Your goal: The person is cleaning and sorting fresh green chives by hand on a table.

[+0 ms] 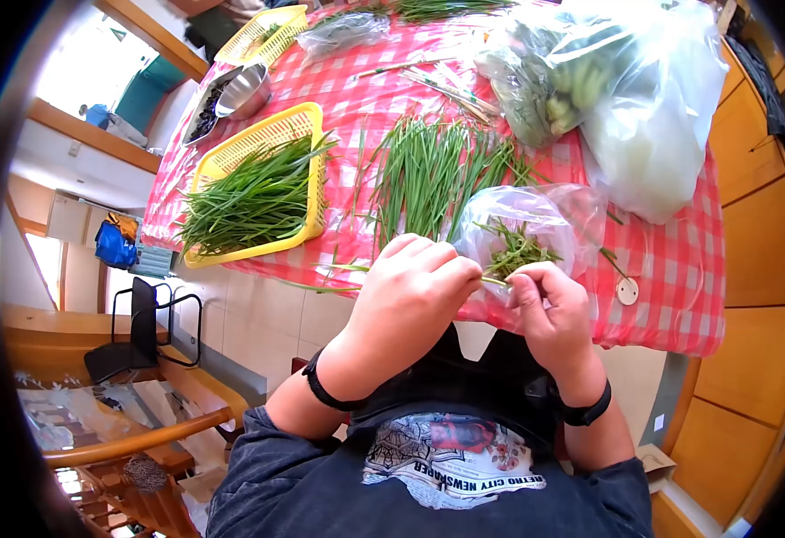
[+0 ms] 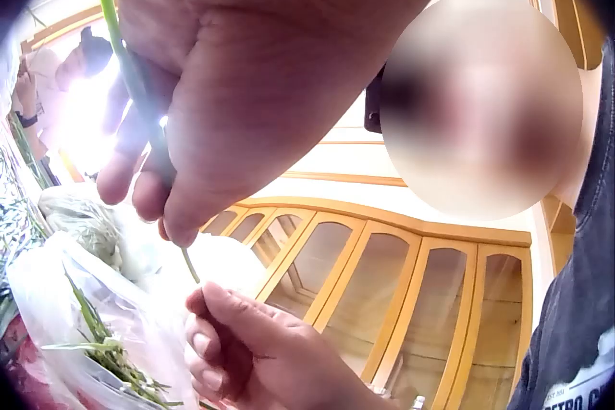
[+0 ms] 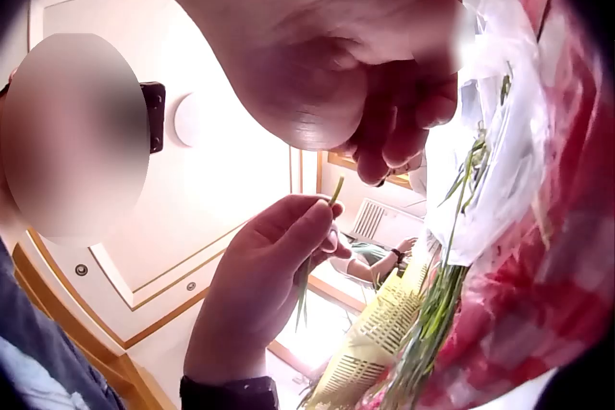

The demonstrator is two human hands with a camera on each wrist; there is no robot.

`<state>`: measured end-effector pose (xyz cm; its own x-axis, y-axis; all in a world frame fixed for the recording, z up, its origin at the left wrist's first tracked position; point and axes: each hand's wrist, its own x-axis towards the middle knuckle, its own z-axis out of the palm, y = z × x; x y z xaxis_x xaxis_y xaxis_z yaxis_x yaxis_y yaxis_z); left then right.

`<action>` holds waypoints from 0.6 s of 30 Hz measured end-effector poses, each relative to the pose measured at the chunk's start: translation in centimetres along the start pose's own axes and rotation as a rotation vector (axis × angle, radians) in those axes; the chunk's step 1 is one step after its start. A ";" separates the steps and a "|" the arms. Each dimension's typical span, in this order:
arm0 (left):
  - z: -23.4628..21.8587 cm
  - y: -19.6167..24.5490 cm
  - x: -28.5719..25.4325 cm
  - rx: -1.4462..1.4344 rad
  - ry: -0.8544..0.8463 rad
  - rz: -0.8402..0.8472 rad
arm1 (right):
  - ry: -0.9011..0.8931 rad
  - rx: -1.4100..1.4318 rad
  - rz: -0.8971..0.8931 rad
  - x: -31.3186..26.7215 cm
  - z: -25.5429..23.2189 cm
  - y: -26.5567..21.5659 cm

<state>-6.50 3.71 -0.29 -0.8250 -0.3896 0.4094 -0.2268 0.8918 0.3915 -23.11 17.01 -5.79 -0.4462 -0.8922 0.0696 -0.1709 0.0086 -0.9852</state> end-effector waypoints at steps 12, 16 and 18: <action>0.0 -0.1 -0.2 -0.073 -0.064 -0.246 | 0.285 -0.160 -0.213 0.9 -2.7 6.2; -1.1 0.0 0.1 -0.193 -0.092 -0.366 | 0.391 -0.213 -0.235 0.7 -2.6 6.3; -2.6 0.6 0.4 -0.405 -0.161 -0.518 | 0.374 -0.215 -0.267 0.5 -2.8 6.2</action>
<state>-5.61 3.54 2.25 -0.7358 -0.6765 -0.0298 -0.4278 0.4303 0.7949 -26.84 17.88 -11.39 -0.6395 -0.6537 0.4045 -0.4816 -0.0694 -0.8736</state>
